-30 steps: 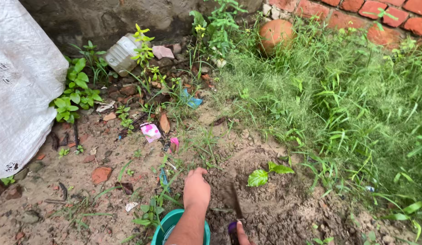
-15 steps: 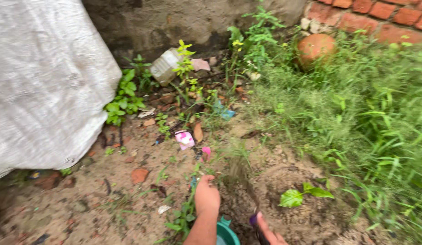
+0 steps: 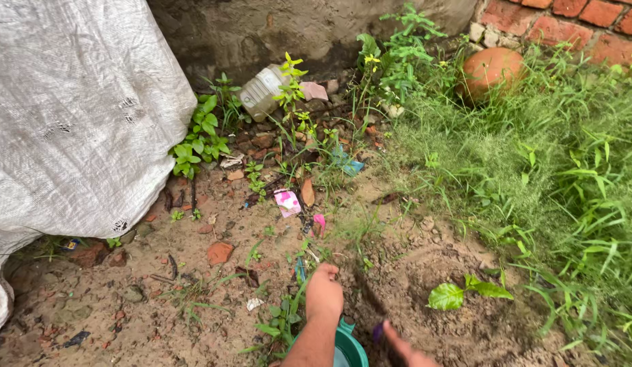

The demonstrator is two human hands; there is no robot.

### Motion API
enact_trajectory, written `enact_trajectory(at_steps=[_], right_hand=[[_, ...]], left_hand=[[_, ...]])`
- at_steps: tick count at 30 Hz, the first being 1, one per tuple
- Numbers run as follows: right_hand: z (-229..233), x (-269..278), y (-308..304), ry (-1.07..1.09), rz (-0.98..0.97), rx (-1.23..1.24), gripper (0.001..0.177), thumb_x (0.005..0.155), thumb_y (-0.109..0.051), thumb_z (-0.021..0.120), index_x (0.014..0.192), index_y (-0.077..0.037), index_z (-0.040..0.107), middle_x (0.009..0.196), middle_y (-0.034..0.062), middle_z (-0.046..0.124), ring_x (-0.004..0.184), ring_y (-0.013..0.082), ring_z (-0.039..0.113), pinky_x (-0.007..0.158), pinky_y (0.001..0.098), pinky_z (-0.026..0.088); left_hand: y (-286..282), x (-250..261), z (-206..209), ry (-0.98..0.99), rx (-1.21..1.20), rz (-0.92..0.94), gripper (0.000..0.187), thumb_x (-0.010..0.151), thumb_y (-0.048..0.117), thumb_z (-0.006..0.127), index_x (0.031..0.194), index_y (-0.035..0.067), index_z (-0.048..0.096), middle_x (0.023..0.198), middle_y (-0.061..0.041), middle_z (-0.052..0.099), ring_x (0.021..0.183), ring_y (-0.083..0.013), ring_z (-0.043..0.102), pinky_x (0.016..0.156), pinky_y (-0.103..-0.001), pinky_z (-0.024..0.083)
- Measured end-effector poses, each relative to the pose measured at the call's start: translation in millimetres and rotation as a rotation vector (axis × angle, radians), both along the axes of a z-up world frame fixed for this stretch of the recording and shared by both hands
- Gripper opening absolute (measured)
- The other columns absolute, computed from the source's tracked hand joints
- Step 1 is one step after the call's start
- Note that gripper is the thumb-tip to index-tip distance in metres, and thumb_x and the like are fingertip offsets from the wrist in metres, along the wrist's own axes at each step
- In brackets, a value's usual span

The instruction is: The person digs a small hole in the dirt using a trowel, places a seedling into the hole, and then fills the hole back in with dirt and water from a small green bucket.

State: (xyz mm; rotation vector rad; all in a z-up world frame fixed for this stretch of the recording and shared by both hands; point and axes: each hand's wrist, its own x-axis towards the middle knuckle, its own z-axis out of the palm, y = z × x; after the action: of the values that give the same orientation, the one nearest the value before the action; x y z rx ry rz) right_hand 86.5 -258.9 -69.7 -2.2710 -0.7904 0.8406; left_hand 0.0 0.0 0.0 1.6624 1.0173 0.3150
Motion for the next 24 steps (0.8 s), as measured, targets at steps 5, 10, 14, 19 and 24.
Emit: enact_trajectory(at_steps=[5,10,14,19,24], right_hand=[[21.0,-11.0,-5.6,0.144,-0.318,0.123,0.101,0.078,-0.004,0.076,0.162,-0.038,0.030,0.126,0.0107,0.070,0.101,0.0200,0.075,0.093,0.0281,0.053],[19.4,-21.1,-19.0,0.114,-0.225,0.167,0.102,0.075,-0.004,0.074,0.160,-0.037,0.030,0.133,0.0029,0.066,0.099,0.0162,0.075,0.089,0.0280,0.057],[47.4,-24.3,-15.5,0.111,-0.322,0.178,0.087,0.074,-0.004,0.075,0.151,-0.031,0.045,0.135,0.0024,0.069,0.105,0.0162,0.074,0.093,0.0290,0.055],[106.2,-64.7,3.0,-0.182,-0.413,0.032,0.092,0.074,-0.014,0.073,0.154,-0.041,0.036,0.112,0.0169,0.077,0.104,0.0319,0.075,0.093,0.0374,0.057],[87.2,-68.0,-8.3,-0.073,-0.348,-0.327,0.076,0.077,-0.016,0.074,0.144,-0.032,0.042,0.109,0.0205,0.074,0.109,0.0388,0.069,0.097,0.0435,0.055]], left_hand=[[5.6,7.9,-21.1,-0.013,0.130,-0.058,0.036,0.080,-0.006,0.055,0.110,0.007,0.071,0.112,-0.014,0.071,0.106,-0.0277,0.069,0.093,-0.037,0.054],[0.3,10.9,-26.6,0.035,0.125,-0.062,0.034,0.082,-0.003,0.055,0.109,0.010,0.071,0.108,-0.014,0.072,0.105,-0.0315,0.069,0.092,-0.040,0.053],[-12.1,17.6,-14.1,-0.008,0.149,-0.114,0.036,0.081,-0.003,0.055,0.107,0.013,0.073,0.105,-0.015,0.074,0.104,-0.0330,0.070,0.091,-0.041,0.054],[-23.7,26.5,-14.7,-0.108,0.183,-0.112,0.034,0.080,-0.003,0.055,0.106,0.011,0.073,0.104,-0.015,0.075,0.103,-0.0328,0.071,0.090,-0.041,0.055],[-31.5,26.1,-12.1,-0.033,0.175,-0.142,0.032,0.086,0.000,0.054,0.107,0.012,0.074,0.104,-0.016,0.075,0.103,-0.0334,0.071,0.090,-0.041,0.055]])
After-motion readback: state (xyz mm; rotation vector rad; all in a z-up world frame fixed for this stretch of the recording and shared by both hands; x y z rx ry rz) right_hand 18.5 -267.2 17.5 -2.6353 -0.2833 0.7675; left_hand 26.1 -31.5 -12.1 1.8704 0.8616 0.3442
